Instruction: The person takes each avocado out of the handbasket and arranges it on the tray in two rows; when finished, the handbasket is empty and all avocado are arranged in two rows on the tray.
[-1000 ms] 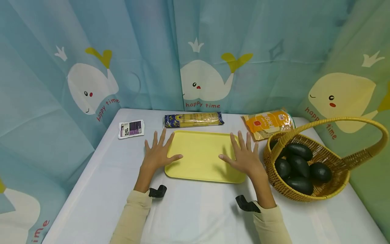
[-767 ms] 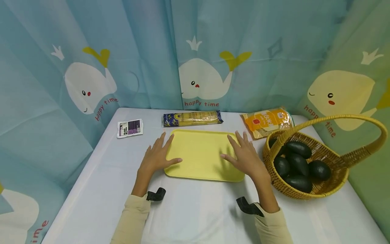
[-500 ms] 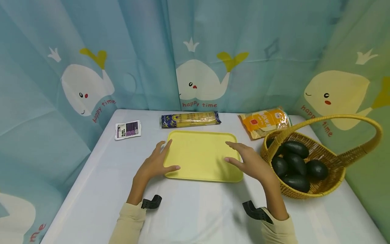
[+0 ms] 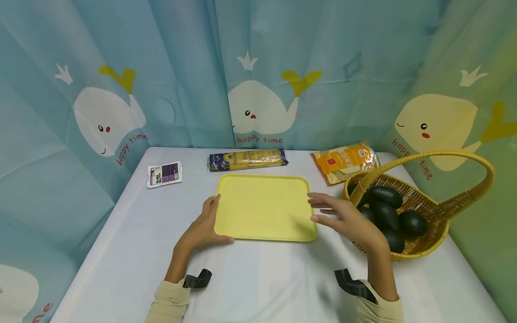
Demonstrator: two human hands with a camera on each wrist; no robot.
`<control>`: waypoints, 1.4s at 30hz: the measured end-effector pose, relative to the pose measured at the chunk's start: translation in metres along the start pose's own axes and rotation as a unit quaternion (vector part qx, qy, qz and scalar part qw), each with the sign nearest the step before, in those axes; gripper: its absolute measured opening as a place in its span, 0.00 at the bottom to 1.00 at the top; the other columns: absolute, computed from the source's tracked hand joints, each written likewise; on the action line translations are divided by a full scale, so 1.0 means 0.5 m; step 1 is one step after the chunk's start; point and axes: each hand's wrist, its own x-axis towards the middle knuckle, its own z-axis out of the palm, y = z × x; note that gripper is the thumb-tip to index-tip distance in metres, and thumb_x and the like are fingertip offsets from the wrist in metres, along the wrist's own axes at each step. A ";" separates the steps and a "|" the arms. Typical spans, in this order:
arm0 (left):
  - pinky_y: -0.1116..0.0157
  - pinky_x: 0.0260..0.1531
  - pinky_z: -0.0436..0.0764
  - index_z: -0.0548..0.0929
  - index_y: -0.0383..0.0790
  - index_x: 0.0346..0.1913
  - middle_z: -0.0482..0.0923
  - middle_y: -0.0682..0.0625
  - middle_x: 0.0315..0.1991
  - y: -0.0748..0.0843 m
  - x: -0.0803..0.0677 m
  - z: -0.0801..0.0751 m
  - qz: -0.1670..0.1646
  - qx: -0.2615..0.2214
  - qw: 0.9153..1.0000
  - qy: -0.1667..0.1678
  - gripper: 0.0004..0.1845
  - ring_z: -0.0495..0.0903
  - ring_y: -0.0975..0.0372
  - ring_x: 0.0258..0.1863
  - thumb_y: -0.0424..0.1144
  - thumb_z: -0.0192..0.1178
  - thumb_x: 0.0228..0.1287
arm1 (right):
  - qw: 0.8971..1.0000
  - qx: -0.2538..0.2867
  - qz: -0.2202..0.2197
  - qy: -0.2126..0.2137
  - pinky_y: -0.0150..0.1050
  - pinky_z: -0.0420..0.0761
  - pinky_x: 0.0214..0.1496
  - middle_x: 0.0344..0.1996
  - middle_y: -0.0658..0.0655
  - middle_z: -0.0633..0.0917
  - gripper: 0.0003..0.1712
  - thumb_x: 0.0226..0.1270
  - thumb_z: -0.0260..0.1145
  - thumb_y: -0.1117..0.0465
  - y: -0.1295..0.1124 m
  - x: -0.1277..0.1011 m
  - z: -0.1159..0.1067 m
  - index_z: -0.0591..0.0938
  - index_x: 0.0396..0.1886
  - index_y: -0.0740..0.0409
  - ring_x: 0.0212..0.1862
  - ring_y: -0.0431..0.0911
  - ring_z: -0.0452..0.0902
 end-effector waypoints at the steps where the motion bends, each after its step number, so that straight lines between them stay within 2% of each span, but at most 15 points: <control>1: 0.46 0.59 0.74 0.38 0.40 0.79 0.42 0.38 0.76 -0.002 0.000 0.001 0.002 -0.001 1.000 0.003 0.73 0.65 0.43 0.68 0.62 0.77 0.38 | 1.000 0.007 0.002 -0.001 0.44 0.80 0.58 0.63 0.55 0.78 0.31 0.70 0.64 0.51 0.002 -0.004 -0.003 0.70 0.69 0.52 0.60 0.53 0.78; 5: 0.44 0.64 0.69 0.41 0.37 0.78 0.44 0.36 0.75 -0.005 0.002 0.003 0.007 -0.011 1.000 0.014 0.74 0.58 0.43 0.71 0.61 0.79 0.34 | 0.999 0.034 0.005 0.001 0.35 0.81 0.54 0.62 0.54 0.78 0.29 0.70 0.64 0.53 0.009 -0.017 -0.013 0.71 0.68 0.52 0.60 0.52 0.78; 11: 0.38 0.66 0.62 0.42 0.34 0.78 0.42 0.33 0.75 -0.010 0.006 0.008 0.016 -0.017 1.000 0.020 0.74 0.46 0.40 0.73 0.59 0.80 0.33 | 0.998 0.059 -0.006 0.009 0.31 0.81 0.52 0.62 0.57 0.78 0.26 0.71 0.63 0.58 0.020 -0.042 -0.029 0.72 0.67 0.53 0.58 0.48 0.79; 15: 0.39 0.67 0.61 0.43 0.34 0.77 0.43 0.33 0.75 -0.019 0.007 0.014 0.017 -0.020 0.999 0.024 0.75 0.47 0.41 0.73 0.60 0.80 0.31 | 0.998 0.059 -0.027 0.021 0.30 0.81 0.51 0.60 0.57 0.79 0.25 0.70 0.63 0.63 0.030 -0.062 -0.039 0.73 0.66 0.55 0.57 0.43 0.80; 19: 0.39 0.67 0.61 0.43 0.36 0.78 0.43 0.34 0.74 -0.025 0.006 0.018 0.016 -0.030 0.999 0.029 0.75 0.47 0.42 0.73 0.61 0.80 0.30 | 0.997 0.065 -0.041 0.030 0.29 0.82 0.50 0.58 0.52 0.80 0.25 0.70 0.62 0.68 0.041 -0.088 -0.052 0.73 0.65 0.60 0.55 0.35 0.79; 23: 0.39 0.67 0.60 0.41 0.37 0.78 0.42 0.34 0.75 -0.026 0.006 0.020 0.013 -0.036 0.999 0.026 0.77 0.46 0.42 0.74 0.61 0.80 0.29 | 0.995 0.089 -0.042 0.034 0.29 0.81 0.51 0.58 0.48 0.79 0.25 0.70 0.60 0.71 0.053 -0.118 -0.074 0.70 0.66 0.65 0.58 0.36 0.78; 27: 0.39 0.68 0.60 0.40 0.38 0.78 0.42 0.34 0.75 -0.026 0.007 0.019 0.013 -0.035 0.999 0.027 0.77 0.46 0.42 0.74 0.60 0.81 0.30 | 0.993 0.108 -0.037 0.042 0.29 0.81 0.51 0.59 0.58 0.77 0.25 0.70 0.57 0.74 0.066 -0.139 -0.103 0.69 0.66 0.68 0.59 0.39 0.77; 29: 0.40 0.68 0.60 0.41 0.38 0.78 0.44 0.35 0.74 -0.026 0.005 0.019 0.012 -0.039 0.999 0.030 0.77 0.48 0.43 0.74 0.60 0.81 0.29 | 0.993 0.105 -0.036 0.048 0.28 0.81 0.51 0.58 0.60 0.78 0.25 0.70 0.57 0.75 0.075 -0.145 -0.117 0.68 0.66 0.69 0.58 0.39 0.78; 31: 0.41 0.68 0.61 0.42 0.39 0.78 0.45 0.35 0.74 -0.025 0.003 0.018 0.008 -0.045 0.998 0.030 0.77 0.50 0.44 0.73 0.59 0.82 0.28 | 0.993 0.097 -0.037 0.057 0.28 0.81 0.50 0.56 0.59 0.80 0.26 0.68 0.57 0.76 0.084 -0.149 -0.130 0.68 0.65 0.70 0.56 0.37 0.80; 33: 0.42 0.68 0.62 0.42 0.39 0.78 0.45 0.35 0.74 -0.025 0.002 0.018 0.008 -0.049 0.998 0.031 0.77 0.53 0.44 0.72 0.59 0.82 0.28 | 0.994 0.083 -0.036 0.067 0.26 0.81 0.49 0.53 0.54 0.83 0.26 0.68 0.58 0.77 0.093 -0.151 -0.145 0.69 0.65 0.69 0.54 0.35 0.81; 36: 0.44 0.68 0.63 0.40 0.40 0.78 0.44 0.35 0.74 -0.024 0.002 0.017 0.005 -0.051 0.998 0.028 0.78 0.55 0.43 0.72 0.60 0.82 0.28 | 0.994 0.067 -0.014 0.085 0.25 0.80 0.48 0.51 0.47 0.84 0.25 0.67 0.59 0.76 0.107 -0.148 -0.169 0.70 0.63 0.68 0.51 0.33 0.82; 42: 0.46 0.69 0.63 0.40 0.38 0.78 0.42 0.35 0.75 -0.022 0.007 0.020 0.003 -0.050 0.998 0.025 0.78 0.55 0.42 0.73 0.60 0.81 0.29 | 0.992 0.022 0.073 0.105 0.22 0.78 0.44 0.50 0.35 0.82 0.24 0.70 0.61 0.68 0.146 -0.143 -0.220 0.70 0.65 0.64 0.49 0.27 0.79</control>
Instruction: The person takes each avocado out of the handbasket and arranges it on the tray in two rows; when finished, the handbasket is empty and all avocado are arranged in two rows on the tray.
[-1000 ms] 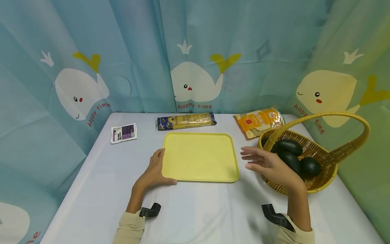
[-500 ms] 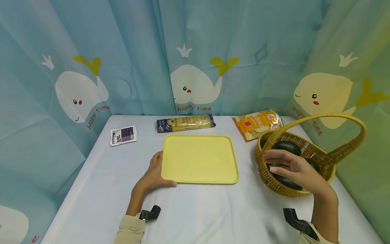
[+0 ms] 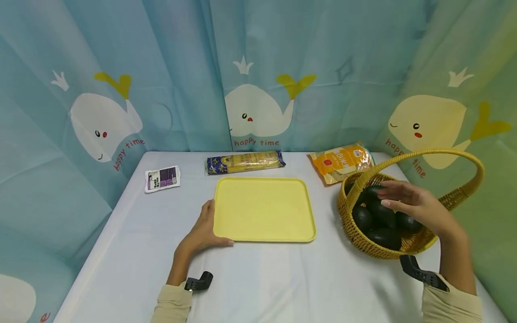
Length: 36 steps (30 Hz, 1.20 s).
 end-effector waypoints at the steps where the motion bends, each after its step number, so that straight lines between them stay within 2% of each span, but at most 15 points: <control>1: 0.46 0.69 0.63 0.40 0.38 0.78 0.42 0.35 0.75 0.000 0.000 0.000 -0.001 0.002 1.000 0.000 0.78 0.56 0.42 0.72 0.60 0.81 0.29 | 1.000 -0.011 0.014 0.002 0.22 0.78 0.44 0.49 0.34 0.82 0.25 0.71 0.61 0.66 0.007 0.004 -0.007 0.70 0.65 0.64 0.49 0.25 0.79; 6: 0.45 0.67 0.65 0.40 0.38 0.78 0.42 0.36 0.75 0.001 -0.001 -0.001 -0.008 0.008 1.000 0.001 0.77 0.59 0.42 0.70 0.60 0.81 0.29 | 0.997 -0.060 0.053 -0.018 0.23 0.76 0.41 0.49 0.29 0.77 0.28 0.72 0.62 0.57 0.043 0.029 -0.044 0.69 0.67 0.63 0.47 0.19 0.72; 12: 0.45 0.67 0.65 0.40 0.37 0.78 0.41 0.36 0.76 0.000 0.001 0.000 -0.010 0.003 1.000 0.000 0.78 0.60 0.42 0.70 0.61 0.81 0.29 | 0.990 -0.102 0.085 -0.055 0.31 0.78 0.39 0.47 0.24 0.74 0.31 0.73 0.60 0.51 0.081 0.064 -0.073 0.69 0.68 0.63 0.45 0.20 0.70; 14: 0.46 0.67 0.65 0.40 0.36 0.78 0.41 0.36 0.76 0.000 0.002 0.001 -0.010 0.003 1.000 0.000 0.78 0.60 0.43 0.70 0.61 0.81 0.29 | 0.988 -0.111 0.091 -0.064 0.33 0.79 0.38 0.49 0.30 0.77 0.31 0.73 0.60 0.51 0.090 0.075 -0.076 0.69 0.68 0.65 0.43 0.20 0.71; 17: 0.46 0.67 0.65 0.41 0.36 0.78 0.41 0.36 0.75 0.001 0.002 0.000 -0.009 0.003 1.000 0.002 0.77 0.60 0.43 0.70 0.61 0.81 0.29 | 0.985 -0.121 0.098 -0.080 0.33 0.80 0.39 0.56 0.50 0.81 0.33 0.73 0.60 0.51 0.100 0.090 -0.074 0.68 0.68 0.67 0.42 0.18 0.69; 19: 0.47 0.67 0.66 0.41 0.36 0.78 0.41 0.37 0.75 0.001 0.001 -0.001 -0.009 0.002 1.000 0.002 0.77 0.61 0.44 0.69 0.60 0.81 0.29 | 0.983 -0.120 0.101 -0.093 0.33 0.80 0.41 0.61 0.66 0.77 0.34 0.73 0.60 0.51 0.107 0.099 -0.071 0.67 0.68 0.70 0.43 0.17 0.68; 21: 0.47 0.67 0.66 0.41 0.36 0.78 0.41 0.37 0.76 0.001 0.001 -0.003 -0.008 0.003 1.000 0.002 0.77 0.61 0.44 0.69 0.60 0.81 0.29 | 0.982 -0.119 0.105 -0.104 0.31 0.80 0.42 0.62 0.73 0.74 0.34 0.73 0.60 0.52 0.115 0.109 -0.068 0.67 0.68 0.71 0.44 0.18 0.68; 23: 0.47 0.67 0.66 0.41 0.36 0.78 0.41 0.37 0.76 0.000 0.001 -0.002 -0.008 0.000 1.000 0.001 0.77 0.62 0.45 0.68 0.60 0.81 0.29 | 0.980 -0.125 0.105 -0.113 0.31 0.80 0.43 0.62 0.76 0.73 0.35 0.73 0.61 0.52 0.123 0.116 -0.068 0.67 0.68 0.73 0.45 0.21 0.71; 28: 0.46 0.67 0.66 0.41 0.37 0.78 0.42 0.38 0.76 -0.005 0.003 -0.002 -0.002 0.005 1.000 0.005 0.78 0.61 0.44 0.69 0.62 0.81 0.28 | 0.974 -0.155 0.108 -0.123 0.32 0.79 0.41 0.60 0.76 0.75 0.36 0.70 0.63 0.50 0.142 0.131 -0.065 0.69 0.67 0.72 0.46 0.29 0.73; 33: 0.46 0.67 0.66 0.42 0.38 0.78 0.43 0.39 0.76 -0.010 0.007 0.000 0.002 0.008 1.000 0.011 0.78 0.59 0.44 0.71 0.62 0.81 0.28 | 0.974 -0.143 0.116 -0.133 0.36 0.81 0.41 0.60 0.78 0.73 0.37 0.70 0.64 0.52 0.147 0.135 -0.061 0.67 0.67 0.74 0.41 0.26 0.74; 36: 0.46 0.67 0.66 0.42 0.37 0.78 0.43 0.39 0.76 -0.010 0.007 0.002 0.002 0.004 1.000 0.012 0.78 0.59 0.44 0.71 0.62 0.81 0.28 | 0.973 -0.135 0.121 -0.142 0.39 0.83 0.41 0.62 0.79 0.71 0.38 0.70 0.64 0.53 0.147 0.132 -0.060 0.65 0.69 0.74 0.41 0.31 0.77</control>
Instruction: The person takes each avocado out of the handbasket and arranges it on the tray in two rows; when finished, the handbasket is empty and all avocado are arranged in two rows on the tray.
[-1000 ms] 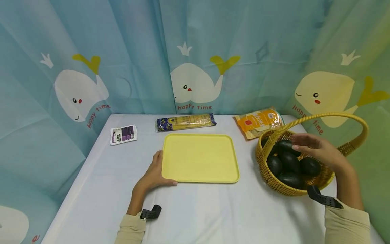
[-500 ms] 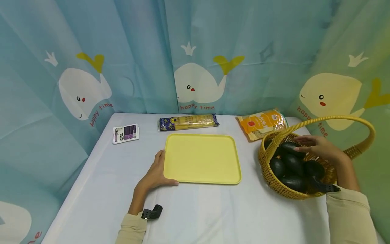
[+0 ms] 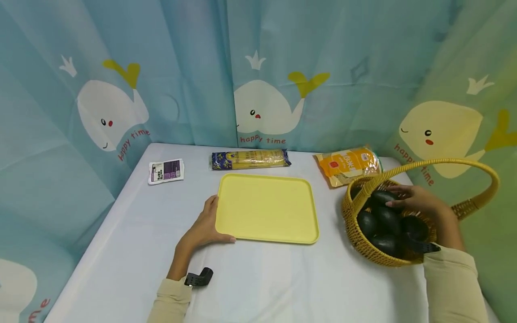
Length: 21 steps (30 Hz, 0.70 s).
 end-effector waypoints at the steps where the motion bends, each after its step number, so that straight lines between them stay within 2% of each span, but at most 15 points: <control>1: 0.45 0.67 0.66 0.42 0.36 0.78 0.43 0.38 0.75 0.001 0.000 -0.001 0.003 -0.001 1.000 0.000 0.78 0.59 0.44 0.71 0.62 0.81 0.28 | 1.000 0.000 0.001 -0.003 0.40 0.84 0.40 0.62 0.80 0.70 0.39 0.69 0.65 0.53 0.002 0.000 0.002 0.64 0.70 0.73 0.42 0.35 0.79; 5: 0.46 0.68 0.65 0.42 0.36 0.78 0.43 0.38 0.76 0.004 -0.002 -0.004 0.003 -0.003 1.000 -0.004 0.78 0.58 0.44 0.72 0.61 0.81 0.28 | 1.000 -0.005 0.011 -0.006 0.40 0.84 0.39 0.62 0.81 0.69 0.41 0.69 0.65 0.51 0.008 0.004 0.007 0.62 0.71 0.71 0.44 0.46 0.80; 11: 0.46 0.67 0.66 0.41 0.35 0.78 0.41 0.37 0.76 0.010 -0.002 -0.009 0.003 -0.008 1.000 -0.007 0.77 0.60 0.44 0.70 0.60 0.81 0.30 | 0.999 0.016 0.026 -0.012 0.43 0.84 0.42 0.63 0.85 0.64 0.42 0.70 0.63 0.51 0.018 0.016 0.010 0.59 0.72 0.73 0.48 0.54 0.81; 21: 0.46 0.68 0.65 0.42 0.36 0.78 0.43 0.38 0.76 0.006 -0.002 -0.006 0.003 -0.010 1.000 -0.004 0.77 0.59 0.44 0.71 0.60 0.81 0.29 | 0.998 0.035 0.045 -0.026 0.46 0.83 0.44 0.62 0.85 0.63 0.45 0.71 0.62 0.50 0.011 0.029 0.020 0.54 0.71 0.76 0.49 0.56 0.79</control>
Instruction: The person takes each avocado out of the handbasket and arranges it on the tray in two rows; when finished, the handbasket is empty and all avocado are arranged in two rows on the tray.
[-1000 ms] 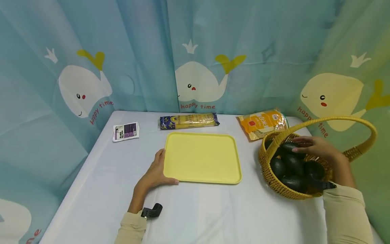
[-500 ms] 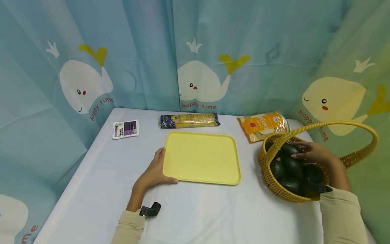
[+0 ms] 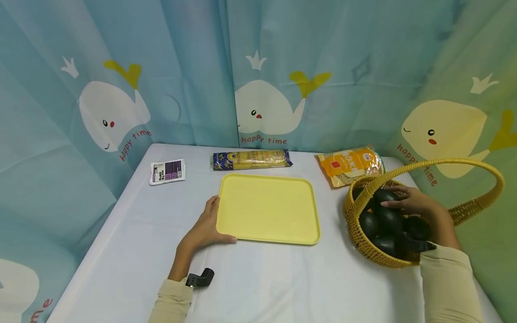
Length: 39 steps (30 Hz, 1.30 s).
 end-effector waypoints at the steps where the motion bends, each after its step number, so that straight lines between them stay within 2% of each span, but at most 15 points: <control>1: 0.47 0.68 0.65 0.42 0.37 0.78 0.43 0.38 0.76 -0.001 0.000 0.001 0.000 0.001 1.000 0.000 0.77 0.59 0.44 0.71 0.60 0.81 0.29 | 1.000 0.002 0.000 0.002 0.46 0.83 0.43 0.61 0.86 0.64 0.45 0.71 0.62 0.50 0.000 0.000 0.001 0.53 0.71 0.76 0.49 0.56 0.79; 9: 0.46 0.68 0.65 0.42 0.37 0.78 0.43 0.38 0.76 -0.004 0.001 0.002 0.000 -0.001 1.000 0.004 0.76 0.59 0.45 0.71 0.60 0.81 0.29 | 1.000 0.002 -0.013 0.023 0.38 0.81 0.38 0.59 0.82 0.69 0.44 0.71 0.62 0.50 0.015 0.007 0.008 0.55 0.72 0.74 0.44 0.49 0.77; 12: 0.46 0.68 0.65 0.42 0.37 0.78 0.42 0.38 0.76 -0.003 -0.001 0.002 -0.001 0.000 1.000 0.002 0.76 0.58 0.45 0.71 0.60 0.81 0.30 | 0.999 -0.003 -0.018 0.031 0.37 0.80 0.38 0.59 0.81 0.68 0.44 0.70 0.63 0.49 0.017 0.004 0.009 0.57 0.72 0.73 0.45 0.50 0.77; 17: 0.46 0.68 0.65 0.42 0.38 0.78 0.42 0.39 0.76 -0.002 -0.002 0.004 -0.004 0.000 1.000 -0.001 0.76 0.58 0.45 0.72 0.60 0.81 0.29 | 0.999 0.008 -0.019 0.047 0.38 0.80 0.38 0.61 0.80 0.67 0.43 0.70 0.63 0.47 0.020 -0.006 0.012 0.58 0.72 0.68 0.49 0.56 0.76; 22: 0.47 0.68 0.65 0.43 0.39 0.78 0.43 0.40 0.76 -0.004 -0.001 0.006 -0.006 0.003 1.000 0.001 0.76 0.58 0.45 0.72 0.61 0.81 0.29 | 0.997 0.043 -0.003 0.067 0.43 0.83 0.40 0.61 0.81 0.66 0.44 0.70 0.62 0.46 0.018 -0.019 0.009 0.57 0.73 0.66 0.46 0.53 0.77; 28: 0.47 0.68 0.66 0.42 0.39 0.78 0.43 0.40 0.76 -0.005 0.001 0.007 -0.003 0.010 1.000 0.002 0.76 0.59 0.45 0.71 0.61 0.80 0.29 | 0.995 0.033 -0.012 0.095 0.41 0.81 0.39 0.58 0.79 0.69 0.44 0.69 0.63 0.46 0.007 -0.038 0.008 0.56 0.72 0.66 0.43 0.49 0.78; 31: 0.46 0.67 0.66 0.42 0.38 0.78 0.43 0.40 0.76 -0.004 0.000 0.005 -0.002 0.010 1.000 0.002 0.76 0.59 0.45 0.71 0.61 0.81 0.29 | 0.992 0.050 -0.025 0.111 0.41 0.82 0.37 0.52 0.74 0.73 0.39 0.70 0.63 0.48 0.004 -0.045 0.010 0.59 0.70 0.62 0.37 0.44 0.79; 34: 0.46 0.67 0.65 0.43 0.37 0.78 0.43 0.39 0.76 -0.002 -0.001 0.003 -0.002 0.009 1.000 0.002 0.76 0.59 0.44 0.71 0.61 0.81 0.29 | 0.988 0.075 -0.044 0.130 0.41 0.83 0.35 0.43 0.62 0.76 0.31 0.69 0.64 0.52 0.001 -0.051 0.012 0.64 0.66 0.54 0.33 0.43 0.80; 37: 0.46 0.68 0.65 0.43 0.37 0.78 0.43 0.39 0.76 0.000 -0.001 0.002 -0.002 0.009 1.000 0.001 0.76 0.59 0.44 0.71 0.60 0.81 0.30 | 0.984 0.094 -0.057 0.138 0.40 0.83 0.34 0.37 0.50 0.77 0.26 0.69 0.65 0.54 0.000 -0.056 0.012 0.66 0.63 0.45 0.32 0.42 0.81; 39: 0.46 0.67 0.66 0.42 0.37 0.78 0.43 0.39 0.76 -0.001 -0.001 0.002 -0.004 0.009 1.000 0.000 0.76 0.59 0.44 0.71 0.60 0.81 0.30 | 0.983 0.098 -0.060 0.141 0.39 0.83 0.35 0.37 0.44 0.77 0.25 0.69 0.65 0.55 0.000 -0.059 0.011 0.66 0.62 0.42 0.33 0.39 0.80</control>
